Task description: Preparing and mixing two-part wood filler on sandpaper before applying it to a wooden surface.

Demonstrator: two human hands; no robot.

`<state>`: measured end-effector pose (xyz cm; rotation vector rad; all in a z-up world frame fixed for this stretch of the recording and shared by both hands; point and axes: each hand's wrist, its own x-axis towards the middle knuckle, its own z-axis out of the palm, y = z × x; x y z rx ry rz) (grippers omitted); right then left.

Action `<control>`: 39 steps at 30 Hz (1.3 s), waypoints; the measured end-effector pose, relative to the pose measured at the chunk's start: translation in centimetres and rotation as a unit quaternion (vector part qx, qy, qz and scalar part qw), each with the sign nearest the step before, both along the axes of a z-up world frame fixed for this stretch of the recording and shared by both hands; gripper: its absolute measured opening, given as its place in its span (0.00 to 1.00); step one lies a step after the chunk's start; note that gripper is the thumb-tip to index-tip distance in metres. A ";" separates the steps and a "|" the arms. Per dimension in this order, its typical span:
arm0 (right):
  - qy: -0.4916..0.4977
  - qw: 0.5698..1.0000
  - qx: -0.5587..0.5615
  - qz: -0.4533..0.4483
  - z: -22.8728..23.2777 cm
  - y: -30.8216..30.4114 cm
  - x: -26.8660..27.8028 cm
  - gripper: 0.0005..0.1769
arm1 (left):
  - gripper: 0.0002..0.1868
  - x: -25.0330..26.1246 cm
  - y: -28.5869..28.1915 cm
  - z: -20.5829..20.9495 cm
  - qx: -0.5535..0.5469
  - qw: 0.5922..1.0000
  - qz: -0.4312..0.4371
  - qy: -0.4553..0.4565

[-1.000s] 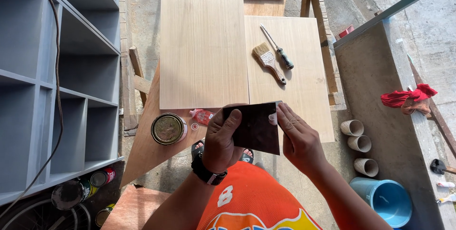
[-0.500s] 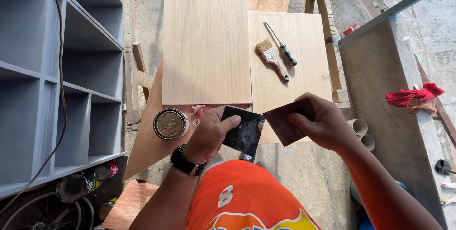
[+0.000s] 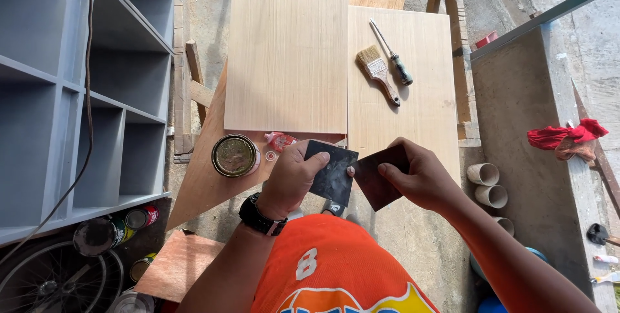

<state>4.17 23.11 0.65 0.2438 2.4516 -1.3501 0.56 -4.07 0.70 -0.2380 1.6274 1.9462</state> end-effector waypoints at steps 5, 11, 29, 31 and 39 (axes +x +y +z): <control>0.007 1.000 0.001 0.015 2.0 -2.0 0.6 0.06 | 0.15 0.1 -0.2 -6.6 -0.041 0.999 0.011 0.021; 0.335 0.874 0.231 0.265 4.9 -5.2 2.3 0.19 | 0.12 -0.3 -0.5 -14.2 0.054 0.991 0.111 -0.052; 0.382 0.821 0.300 0.301 1.8 -2.5 4.1 0.33 | 0.03 -0.9 -0.2 -4.9 0.155 0.974 0.078 -0.145; 0.374 0.816 0.309 0.315 1.9 -2.3 4.0 0.33 | 0.03 -1.4 0.1 -5.3 0.147 0.976 0.074 -0.144; 0.405 0.827 0.271 0.281 3.7 -2.0 4.7 0.29 | 0.02 -1.9 0.5 -5.1 0.169 0.966 0.059 -0.186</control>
